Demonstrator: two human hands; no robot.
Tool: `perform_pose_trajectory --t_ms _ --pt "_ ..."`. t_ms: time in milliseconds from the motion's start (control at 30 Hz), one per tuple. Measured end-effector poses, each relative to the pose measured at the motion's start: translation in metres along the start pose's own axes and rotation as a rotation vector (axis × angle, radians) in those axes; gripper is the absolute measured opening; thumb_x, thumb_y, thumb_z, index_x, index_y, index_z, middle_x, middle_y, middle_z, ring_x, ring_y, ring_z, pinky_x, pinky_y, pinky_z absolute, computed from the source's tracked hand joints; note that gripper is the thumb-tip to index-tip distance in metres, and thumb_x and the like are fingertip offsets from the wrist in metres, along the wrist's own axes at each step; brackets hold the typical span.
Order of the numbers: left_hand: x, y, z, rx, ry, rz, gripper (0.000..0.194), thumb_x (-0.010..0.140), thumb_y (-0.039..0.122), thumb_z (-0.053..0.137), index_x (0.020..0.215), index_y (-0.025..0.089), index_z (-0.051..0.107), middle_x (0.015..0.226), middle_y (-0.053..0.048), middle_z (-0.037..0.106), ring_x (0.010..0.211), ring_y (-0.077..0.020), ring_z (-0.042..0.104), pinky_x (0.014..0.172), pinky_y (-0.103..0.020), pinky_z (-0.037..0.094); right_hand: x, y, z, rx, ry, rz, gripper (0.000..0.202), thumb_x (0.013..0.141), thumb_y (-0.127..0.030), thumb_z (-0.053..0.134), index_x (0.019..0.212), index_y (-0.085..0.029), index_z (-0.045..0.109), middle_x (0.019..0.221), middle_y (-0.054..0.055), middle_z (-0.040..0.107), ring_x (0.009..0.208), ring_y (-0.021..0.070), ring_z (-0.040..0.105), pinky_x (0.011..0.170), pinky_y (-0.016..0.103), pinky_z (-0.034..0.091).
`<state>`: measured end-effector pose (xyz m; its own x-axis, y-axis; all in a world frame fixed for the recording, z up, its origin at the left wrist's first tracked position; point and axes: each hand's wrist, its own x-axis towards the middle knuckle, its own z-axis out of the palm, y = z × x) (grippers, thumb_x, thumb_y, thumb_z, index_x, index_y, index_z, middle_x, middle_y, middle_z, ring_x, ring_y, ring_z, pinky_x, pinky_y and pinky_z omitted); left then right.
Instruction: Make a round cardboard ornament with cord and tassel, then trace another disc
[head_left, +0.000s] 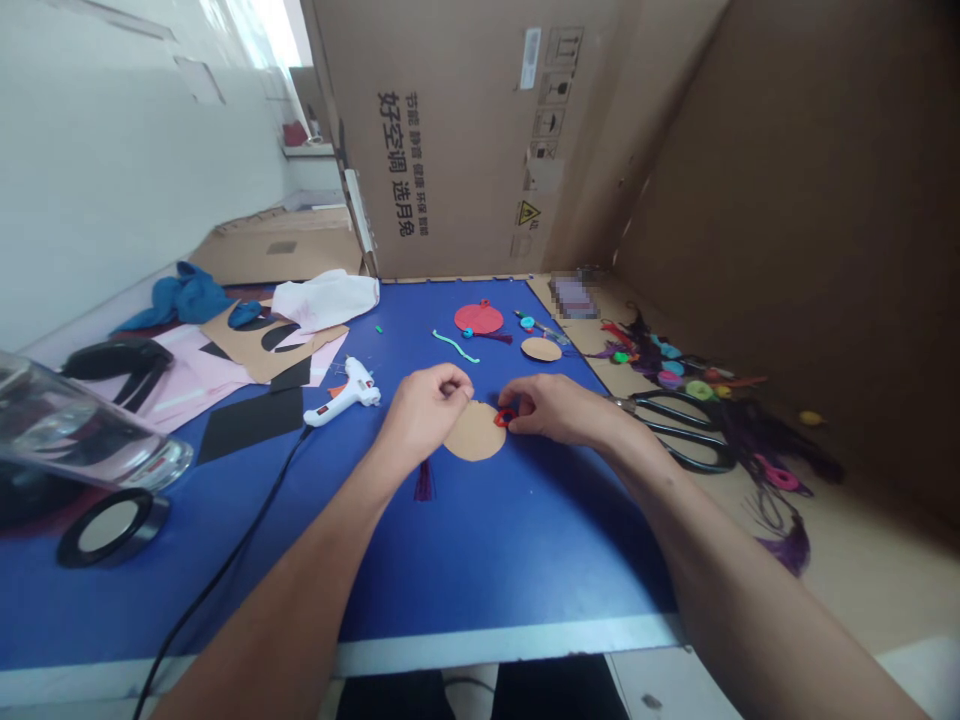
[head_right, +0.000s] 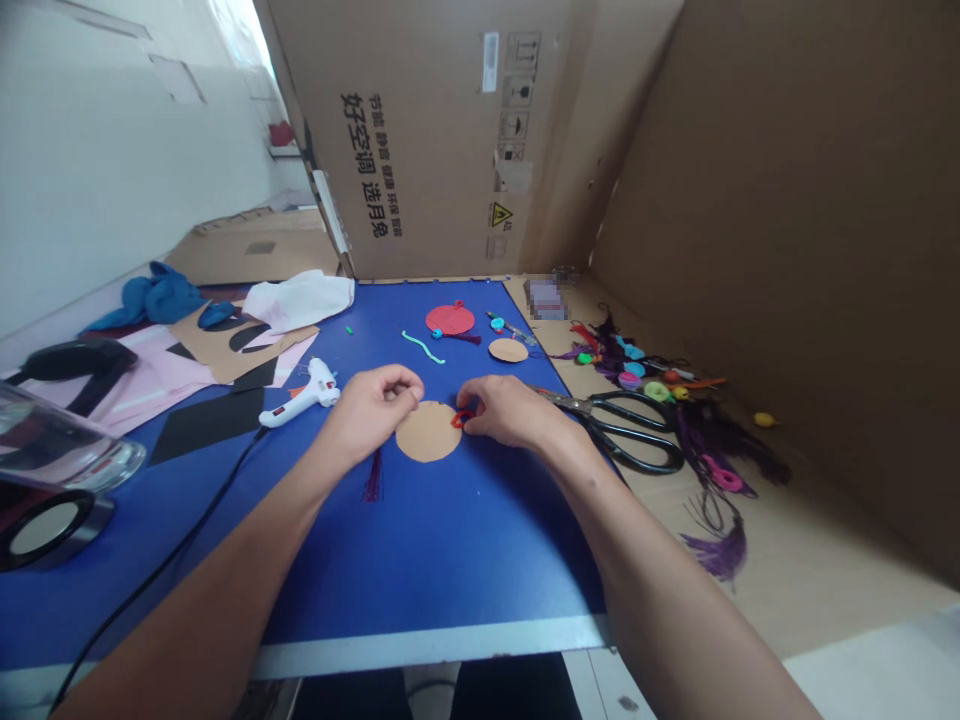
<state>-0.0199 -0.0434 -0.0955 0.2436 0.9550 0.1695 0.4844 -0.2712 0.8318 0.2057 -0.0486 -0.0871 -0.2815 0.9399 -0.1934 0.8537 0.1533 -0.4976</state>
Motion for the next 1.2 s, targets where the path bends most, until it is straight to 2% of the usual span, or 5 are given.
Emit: perform_pose_trajectory --t_ms 100,233,700,900,1200 --pt "-0.005 0.002 0.009 0.184 -0.055 0.149 0.018 0.091 0.016 0.060 0.094 0.022 0.077 0.094 -0.003 0.079 0.084 -0.0184 0.069 0.075 -0.030 0.050 0.000 0.000 0.000 0.000 0.009 -0.001 0.025 0.084 -0.025 0.076 0.108 -0.026 0.080 0.087 -0.001 0.076 0.070 0.0141 0.063 0.061 0.025 0.037" --pt "-0.011 0.003 0.016 0.345 -0.165 0.219 0.028 0.096 0.013 0.055 0.103 0.023 0.080 0.107 -0.005 0.078 0.097 -0.0215 0.071 0.087 -0.034 0.052 0.001 0.002 0.001 -0.014 0.022 -0.021 0.022 0.083 -0.024 0.074 0.104 -0.025 0.081 0.087 -0.001 0.075 0.070 0.0138 0.062 0.062 0.025 0.037" --pt "-0.017 0.003 0.028 0.507 -0.251 0.184 0.030 0.094 0.016 0.059 0.113 0.026 0.080 0.109 -0.006 0.073 0.097 -0.0223 0.071 0.084 -0.032 0.053 0.001 0.000 0.002 -0.038 0.029 -0.023 0.018 0.084 -0.029 0.074 0.100 -0.024 0.080 0.087 -0.001 0.075 0.073 0.0142 0.062 0.063 0.025 0.037" --pt "-0.018 0.005 0.024 0.566 -0.283 0.219 0.033 0.099 0.015 0.051 0.115 0.022 0.079 0.108 -0.008 0.072 0.100 -0.0245 0.070 0.088 -0.035 0.053 0.002 0.002 0.004 -0.041 0.059 -0.037 0.016 0.085 -0.029 0.074 0.099 -0.024 0.080 0.089 -0.001 0.075 0.073 0.0138 0.062 0.063 0.024 0.036" --pt "-0.022 0.010 0.023 0.721 -0.369 0.292 0.041 0.093 0.002 0.047 0.118 0.017 0.075 0.114 -0.011 0.069 0.107 -0.0272 0.067 0.094 -0.038 0.053 0.003 0.003 0.006 -0.065 0.072 -0.044 0.015 0.084 -0.029 0.074 0.098 -0.025 0.080 0.088 0.000 0.076 0.073 0.0146 0.063 0.064 0.025 0.037"
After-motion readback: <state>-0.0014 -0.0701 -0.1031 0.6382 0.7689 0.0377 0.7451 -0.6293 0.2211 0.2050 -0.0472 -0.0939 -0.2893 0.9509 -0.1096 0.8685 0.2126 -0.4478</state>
